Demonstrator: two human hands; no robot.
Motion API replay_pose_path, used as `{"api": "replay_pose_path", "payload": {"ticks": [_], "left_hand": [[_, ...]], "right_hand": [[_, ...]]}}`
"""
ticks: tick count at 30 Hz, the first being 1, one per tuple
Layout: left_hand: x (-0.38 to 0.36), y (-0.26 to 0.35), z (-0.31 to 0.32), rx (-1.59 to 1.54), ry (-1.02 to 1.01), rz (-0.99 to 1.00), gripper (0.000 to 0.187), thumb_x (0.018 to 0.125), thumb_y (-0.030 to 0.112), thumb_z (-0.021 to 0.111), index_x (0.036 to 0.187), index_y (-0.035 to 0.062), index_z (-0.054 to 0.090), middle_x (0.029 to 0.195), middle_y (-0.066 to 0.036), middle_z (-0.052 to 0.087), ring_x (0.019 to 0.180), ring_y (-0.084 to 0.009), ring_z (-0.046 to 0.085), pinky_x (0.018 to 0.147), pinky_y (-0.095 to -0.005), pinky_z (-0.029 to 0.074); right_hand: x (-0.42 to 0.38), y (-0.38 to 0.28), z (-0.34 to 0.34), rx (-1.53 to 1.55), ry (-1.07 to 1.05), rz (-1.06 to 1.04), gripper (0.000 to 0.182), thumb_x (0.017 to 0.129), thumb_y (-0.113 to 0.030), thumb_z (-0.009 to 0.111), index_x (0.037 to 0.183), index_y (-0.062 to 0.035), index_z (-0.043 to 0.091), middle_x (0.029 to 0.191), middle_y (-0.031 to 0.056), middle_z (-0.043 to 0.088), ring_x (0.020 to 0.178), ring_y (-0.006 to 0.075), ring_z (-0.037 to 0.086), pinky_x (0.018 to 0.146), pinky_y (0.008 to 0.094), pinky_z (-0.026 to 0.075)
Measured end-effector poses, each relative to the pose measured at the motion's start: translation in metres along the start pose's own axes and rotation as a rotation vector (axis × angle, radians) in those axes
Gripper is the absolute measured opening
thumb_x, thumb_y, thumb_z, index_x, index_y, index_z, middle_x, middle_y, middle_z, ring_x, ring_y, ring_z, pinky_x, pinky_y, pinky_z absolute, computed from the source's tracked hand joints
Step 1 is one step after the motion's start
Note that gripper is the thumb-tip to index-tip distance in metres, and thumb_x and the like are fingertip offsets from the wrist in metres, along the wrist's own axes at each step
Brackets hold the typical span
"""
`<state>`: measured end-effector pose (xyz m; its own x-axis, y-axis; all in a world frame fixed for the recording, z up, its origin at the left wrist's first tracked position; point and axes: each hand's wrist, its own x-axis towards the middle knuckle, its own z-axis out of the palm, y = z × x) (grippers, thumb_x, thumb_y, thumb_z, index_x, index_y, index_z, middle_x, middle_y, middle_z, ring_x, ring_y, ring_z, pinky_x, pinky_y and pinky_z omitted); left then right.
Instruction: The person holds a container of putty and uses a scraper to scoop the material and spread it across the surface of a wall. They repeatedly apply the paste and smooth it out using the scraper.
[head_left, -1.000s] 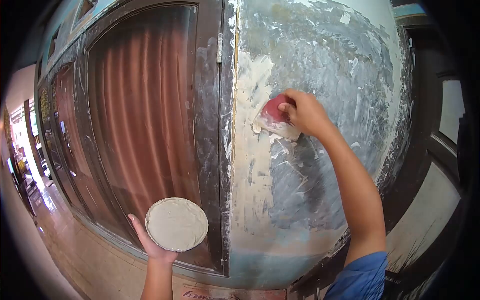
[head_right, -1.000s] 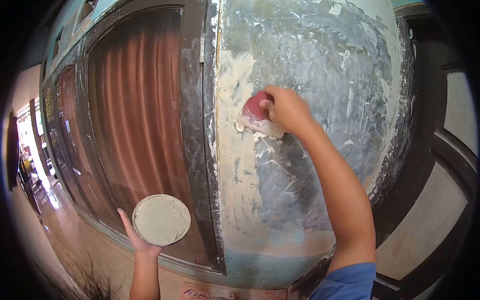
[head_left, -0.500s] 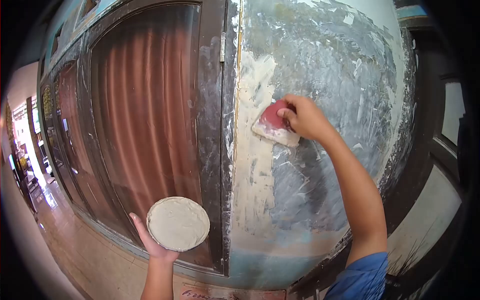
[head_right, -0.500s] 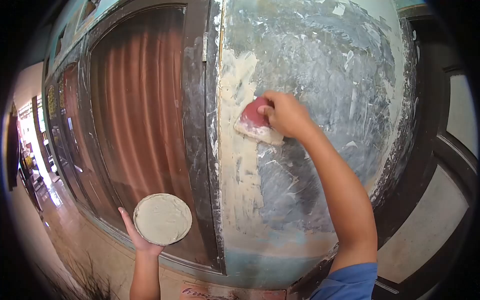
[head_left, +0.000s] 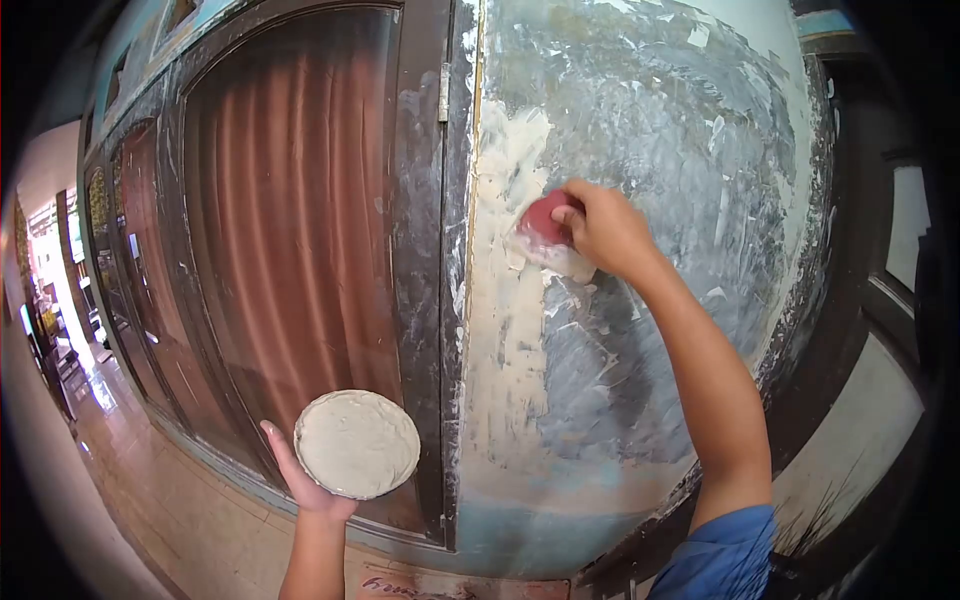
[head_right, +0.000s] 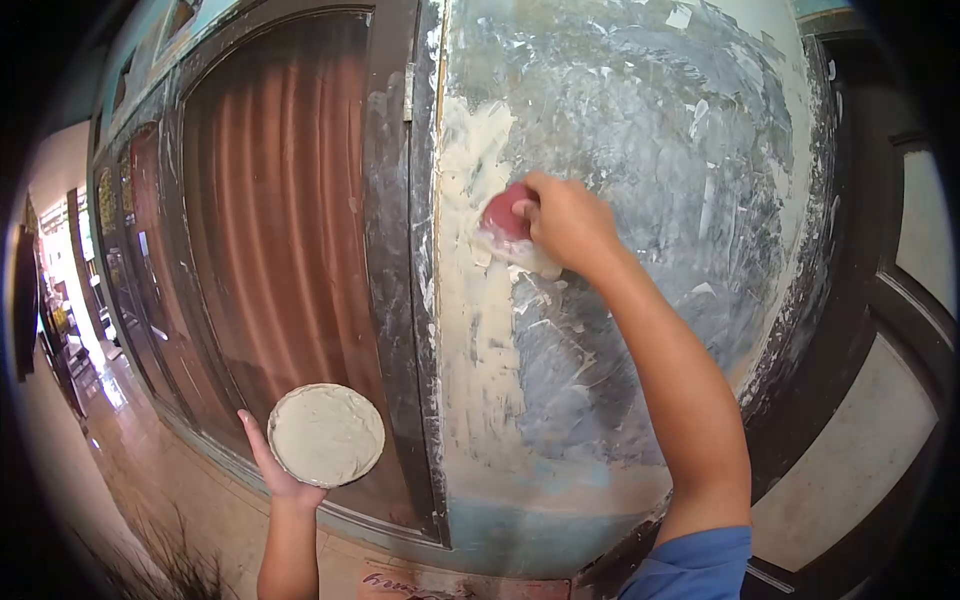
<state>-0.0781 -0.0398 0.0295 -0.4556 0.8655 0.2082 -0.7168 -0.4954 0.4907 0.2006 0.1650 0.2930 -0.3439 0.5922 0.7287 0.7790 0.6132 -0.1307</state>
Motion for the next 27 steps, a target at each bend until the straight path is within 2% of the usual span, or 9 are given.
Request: {"api": "replay_pose_path", "payload": {"ticks": [4,7,8,10,13,18,22,25,27], "left_hand": [[-0.002,0.0,0.005,0.022,-0.041,-0.004,0.1,0.093,0.087,0.03,0.143,0.0042,0.056,0.144,-0.018,0.059,0.128,-0.0388,0.059,0.105,-0.0557,0.052],[-0.002,-0.001,0.006,0.012,-0.042,0.007,0.1,0.093,0.086,0.03,0.142,0.0038,0.056,0.143,-0.017,0.059,0.128,-0.0386,0.059,0.104,-0.0554,0.052],[-0.003,-0.001,0.005,0.004,-0.03,-0.006,0.1,0.093,0.086,0.029,0.142,0.0037,0.056,0.143,-0.017,0.059,0.128,-0.0385,0.059,0.104,-0.0552,0.052],[-0.001,-0.002,0.005,-0.002,-0.021,-0.017,0.1,0.094,0.086,0.029,0.142,0.0036,0.056,0.143,-0.017,0.059,0.128,-0.0384,0.059,0.104,-0.055,0.052],[0.0,-0.004,0.002,0.012,-0.006,-0.003,0.1,0.094,0.086,0.029,0.142,0.0035,0.056,0.143,-0.017,0.06,0.127,-0.0383,0.06,0.104,-0.0547,0.052],[-0.001,-0.003,0.002,0.013,0.01,0.01,0.1,0.093,0.087,0.028,0.142,0.0035,0.056,0.142,-0.018,0.06,0.127,-0.0382,0.06,0.104,-0.0545,0.053],[0.001,-0.002,0.003,0.006,-0.005,0.008,0.101,0.093,0.087,0.028,0.143,0.0034,0.056,0.143,-0.018,0.06,0.128,-0.0384,0.06,0.104,-0.0547,0.052],[0.0,-0.002,0.004,0.002,-0.047,0.016,0.102,0.093,0.087,0.028,0.143,0.0032,0.056,0.143,-0.018,0.059,0.128,-0.0386,0.059,0.105,-0.0551,0.052],[0.001,-0.002,0.003,0.013,-0.031,0.024,0.102,0.093,0.087,0.028,0.142,0.003,0.056,0.143,-0.019,0.059,0.128,-0.0386,0.059,0.105,-0.055,0.052]], "right_hand": [[0.005,0.007,-0.004,0.114,0.003,-0.004,0.023,0.098,-0.027,0.068,0.114,-0.0101,0.069,0.105,0.0179,0.074,0.101,0.0415,0.069,0.084,0.052,0.053],[-0.007,0.006,0.015,0.005,0.062,-0.12,0.02,0.097,-0.023,0.069,0.108,-0.0061,0.069,0.094,0.0185,0.073,0.09,0.0402,0.069,0.076,0.0472,0.051],[-0.006,0.003,0.012,0.005,0.062,-0.122,0.02,0.097,-0.023,0.069,0.108,-0.0061,0.069,0.094,0.0185,0.073,0.09,0.0402,0.069,0.076,0.0472,0.051],[0.001,-0.002,0.001,0.005,0.024,0.013,0.023,0.098,-0.027,0.067,0.115,-0.011,0.069,0.104,0.0177,0.074,0.102,0.0408,0.069,0.084,0.0516,0.053],[0.012,0.01,-0.006,0.144,0.032,0.026,0.023,0.099,-0.028,0.067,0.116,-0.0135,0.069,0.104,0.0177,0.074,0.102,0.0406,0.069,0.085,0.0522,0.053],[-0.005,0.005,0.014,0.013,-0.021,-0.065,0.024,0.099,-0.029,0.066,0.117,-0.0144,0.069,0.103,0.018,0.074,0.102,0.0404,0.069,0.085,0.0511,0.053],[0.004,0.008,0.012,-0.004,0.065,-0.018,0.026,0.099,-0.029,0.066,0.12,-0.0144,0.069,0.1,0.0184,0.075,0.098,0.0413,0.07,0.084,0.0516,0.053],[0.004,0.019,0.007,0.142,0.141,-0.055,0.024,0.098,-0.028,0.067,0.115,-0.0116,0.069,0.099,0.0184,0.074,0.097,0.0418,0.069,0.081,0.0515,0.052],[-0.007,0.014,0.011,0.102,0.06,-0.062,0.023,0.098,-0.027,0.068,0.114,-0.0115,0.069,0.099,0.0189,0.074,0.096,0.0422,0.069,0.081,0.0519,0.052]]}}
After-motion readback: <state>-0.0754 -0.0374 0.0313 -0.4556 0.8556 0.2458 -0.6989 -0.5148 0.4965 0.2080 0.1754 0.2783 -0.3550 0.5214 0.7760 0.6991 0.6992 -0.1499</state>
